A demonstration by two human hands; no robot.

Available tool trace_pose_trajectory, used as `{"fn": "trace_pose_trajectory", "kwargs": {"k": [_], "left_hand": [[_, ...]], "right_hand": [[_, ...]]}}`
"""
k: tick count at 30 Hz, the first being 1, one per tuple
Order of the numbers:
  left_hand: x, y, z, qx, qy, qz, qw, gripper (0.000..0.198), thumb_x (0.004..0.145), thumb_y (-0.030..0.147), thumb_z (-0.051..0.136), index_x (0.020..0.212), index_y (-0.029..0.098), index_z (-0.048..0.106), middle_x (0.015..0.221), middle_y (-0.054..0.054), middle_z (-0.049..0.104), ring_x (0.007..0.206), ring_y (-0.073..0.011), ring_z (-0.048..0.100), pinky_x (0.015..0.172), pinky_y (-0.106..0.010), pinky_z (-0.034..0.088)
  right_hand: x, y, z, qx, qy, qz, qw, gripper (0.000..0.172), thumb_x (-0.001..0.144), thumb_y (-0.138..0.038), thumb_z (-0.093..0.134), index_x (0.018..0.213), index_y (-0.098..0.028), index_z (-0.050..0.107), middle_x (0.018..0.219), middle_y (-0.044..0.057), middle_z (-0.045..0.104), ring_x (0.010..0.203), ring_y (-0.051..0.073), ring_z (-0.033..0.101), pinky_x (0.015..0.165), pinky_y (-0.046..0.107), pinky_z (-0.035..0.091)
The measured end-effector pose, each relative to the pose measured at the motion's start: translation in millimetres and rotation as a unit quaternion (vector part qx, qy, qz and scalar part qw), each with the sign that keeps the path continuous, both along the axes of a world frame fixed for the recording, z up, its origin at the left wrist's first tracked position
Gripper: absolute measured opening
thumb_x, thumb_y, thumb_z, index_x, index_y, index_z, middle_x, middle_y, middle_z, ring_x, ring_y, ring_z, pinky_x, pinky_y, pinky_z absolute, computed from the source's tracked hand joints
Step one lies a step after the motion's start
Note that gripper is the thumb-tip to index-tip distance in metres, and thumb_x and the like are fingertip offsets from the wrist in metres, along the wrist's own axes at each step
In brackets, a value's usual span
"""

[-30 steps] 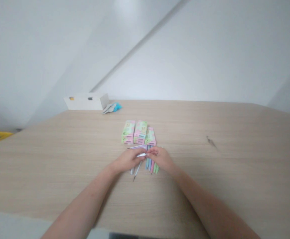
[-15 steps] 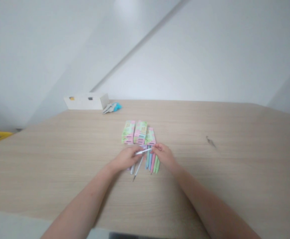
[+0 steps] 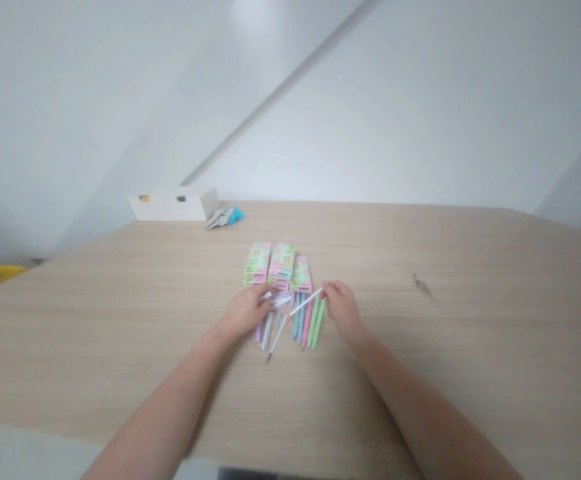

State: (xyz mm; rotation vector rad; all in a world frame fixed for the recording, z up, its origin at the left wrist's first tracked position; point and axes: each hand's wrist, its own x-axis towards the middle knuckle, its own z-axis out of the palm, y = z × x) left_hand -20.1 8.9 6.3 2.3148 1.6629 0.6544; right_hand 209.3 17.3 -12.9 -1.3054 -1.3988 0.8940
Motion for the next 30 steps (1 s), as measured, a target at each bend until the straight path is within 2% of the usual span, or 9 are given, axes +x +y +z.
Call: {"fn": "trace_pose_trajectory", "kwargs": {"k": [4, 13, 18, 25, 30], "left_hand": [[0.5, 1.9, -1.6, 0.004, 0.009, -0.009, 1.000, 0.031, 0.084, 0.029, 0.044, 0.110, 0.023, 0.059, 0.104, -0.007, 0.066, 0.093, -0.0216, 0.060, 0.079, -0.029, 0.043], [-0.3, 4.1, -3.7, 0.005, 0.037, -0.003, 0.999, 0.031, 0.084, 0.029, 0.046, 0.111, 0.025, 0.059, 0.106, -0.007, 0.066, 0.093, -0.0218, 0.060, 0.078, -0.030, 0.044], [2.9, 2.7, -2.2, -0.016, 0.065, 0.007, 0.998, 0.029, 0.083, 0.031, 0.047, 0.107, 0.024, 0.060, 0.107, -0.005, 0.065, 0.097, -0.0202, 0.059, 0.080, -0.027, 0.043], [3.6, 3.5, -3.3, -0.028, 0.104, 0.012, 0.994, 0.026, 0.082, 0.035, 0.049, 0.100, 0.023, 0.062, 0.098, -0.006, 0.067, 0.091, -0.0197, 0.060, 0.075, -0.026, 0.043], [4.9, 4.0, -3.2, -0.034, 0.113, 0.020, 0.993, 0.024, 0.082, 0.035, 0.050, 0.096, 0.022, 0.064, 0.095, -0.007, 0.067, 0.089, -0.0200, 0.060, 0.075, -0.026, 0.043]], "right_hand": [[-5.7, -3.4, 2.7, -0.024, -0.012, -0.056, 0.998, 0.026, 0.078, -0.038, 0.045, 0.064, -0.019, 0.056, 0.055, 0.000, 0.054, 0.056, 0.014, 0.052, 0.054, 0.025, 0.039], [-9.7, -6.1, 3.7, -0.044, -0.065, -0.003, 0.997, 0.027, 0.078, -0.034, 0.048, 0.063, -0.017, 0.061, 0.054, -0.001, 0.054, 0.049, 0.011, 0.046, 0.049, 0.022, 0.033], [-10.7, -7.0, 3.9, -0.053, -0.075, 0.013, 0.996, 0.028, 0.079, -0.035, 0.047, 0.066, -0.015, 0.063, 0.056, 0.000, 0.058, 0.051, 0.011, 0.049, 0.050, 0.021, 0.034], [-12.4, -7.1, 2.7, -0.076, -0.074, 0.028, 0.994, 0.027, 0.078, -0.032, 0.046, 0.070, -0.014, 0.065, 0.061, 0.000, 0.061, 0.052, 0.011, 0.050, 0.050, 0.021, 0.034], [-14.3, -8.5, 3.5, -0.066, -0.079, 0.052, 0.993, 0.026, 0.079, -0.032, 0.047, 0.071, -0.015, 0.065, 0.066, 0.001, 0.064, 0.057, 0.012, 0.054, 0.055, 0.022, 0.037]]}}
